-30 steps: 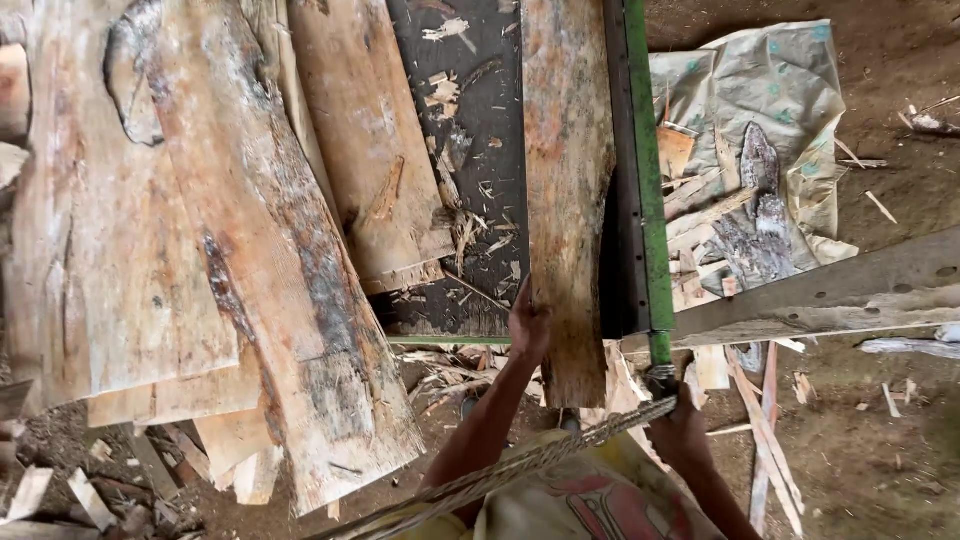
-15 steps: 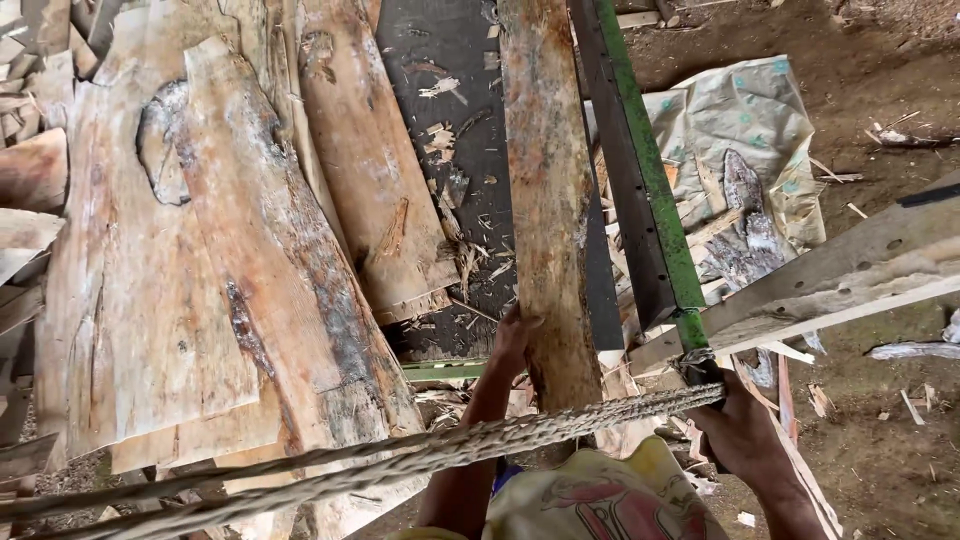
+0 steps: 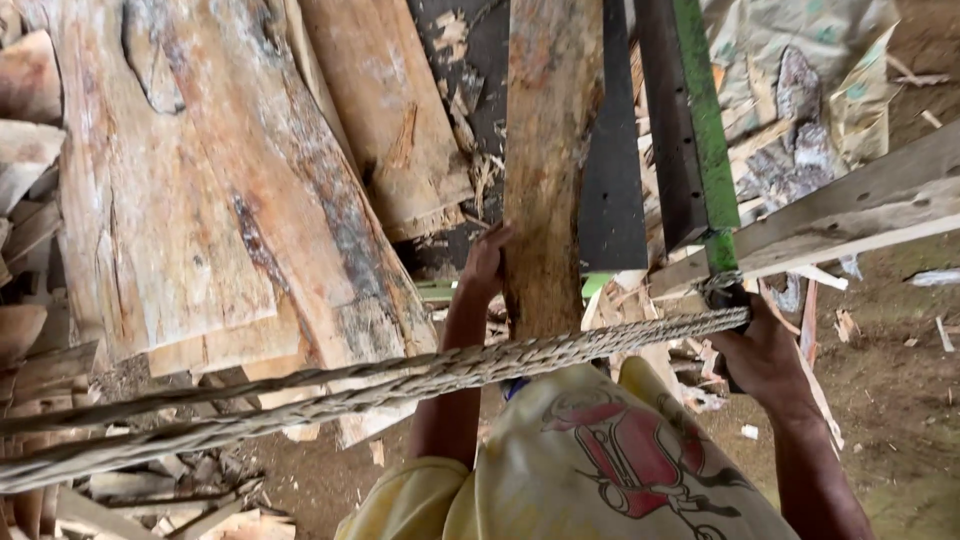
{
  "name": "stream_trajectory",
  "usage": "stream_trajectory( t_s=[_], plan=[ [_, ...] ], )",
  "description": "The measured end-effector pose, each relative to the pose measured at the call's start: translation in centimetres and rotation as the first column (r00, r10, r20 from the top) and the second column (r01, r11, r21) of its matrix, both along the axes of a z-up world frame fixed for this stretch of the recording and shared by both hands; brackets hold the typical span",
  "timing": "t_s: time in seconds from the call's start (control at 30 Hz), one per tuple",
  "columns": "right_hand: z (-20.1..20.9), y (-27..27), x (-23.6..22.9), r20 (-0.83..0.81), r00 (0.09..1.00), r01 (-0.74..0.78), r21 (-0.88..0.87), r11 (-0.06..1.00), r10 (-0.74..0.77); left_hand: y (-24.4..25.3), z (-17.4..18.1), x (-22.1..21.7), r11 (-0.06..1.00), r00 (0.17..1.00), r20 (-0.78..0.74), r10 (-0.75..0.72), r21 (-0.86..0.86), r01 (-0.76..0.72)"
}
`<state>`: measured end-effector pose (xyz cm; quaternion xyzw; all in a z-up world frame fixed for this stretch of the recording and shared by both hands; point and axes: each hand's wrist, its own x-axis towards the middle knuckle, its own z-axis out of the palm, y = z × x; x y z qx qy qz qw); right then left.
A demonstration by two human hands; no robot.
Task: Manually trimming and stacking thin wood sheets using a lever-operated cutter.
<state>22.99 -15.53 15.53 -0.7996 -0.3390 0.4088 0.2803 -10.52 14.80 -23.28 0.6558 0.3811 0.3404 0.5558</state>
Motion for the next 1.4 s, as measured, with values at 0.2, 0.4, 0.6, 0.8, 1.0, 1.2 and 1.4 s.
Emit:
stream_trajectory(
  t_s=[0.2,0.4,0.6,0.8,1.0,1.2,1.4],
  plan=[
    [2.8,0.8,-1.4,0.024,1.0,0.017,-0.101,0.995,-0.015,-3.7,20.7,3.6,0.684,0.928,0.316,0.197,-0.722,0.101],
    [0.2,-0.1,-0.1,0.058,0.998,0.016,-0.086,0.996,-0.011,-3.7,29.1,3.6,0.901,0.941,-0.338,0.017,-0.404,-0.161],
    [0.0,-0.1,0.3,0.065,0.998,0.017,-0.105,0.994,-0.01,-3.7,24.9,-15.8,0.928,0.987,0.15,-0.051,-0.358,0.102],
    [-0.4,-0.5,0.3,-0.052,0.998,0.036,0.029,0.999,-0.035,-4.3,22.7,-25.9,0.86,0.975,-0.066,0.214,-0.46,-0.22],
    [-1.3,-0.4,0.8,-0.039,0.999,0.025,0.016,1.0,-0.024,-9.6,20.3,-3.9,0.512,0.805,0.288,0.52,-0.859,-0.023],
    [0.9,0.7,-0.3,0.064,0.998,0.022,-0.156,0.988,-0.012,-1.7,9.1,0.9,0.403,0.362,0.357,0.861,-0.913,-0.059],
    [0.1,0.3,0.4,0.002,1.0,0.03,-0.122,0.992,-0.03,1.6,8.4,0.5,0.355,0.17,0.318,0.933,-0.891,-0.282]
  ],
)
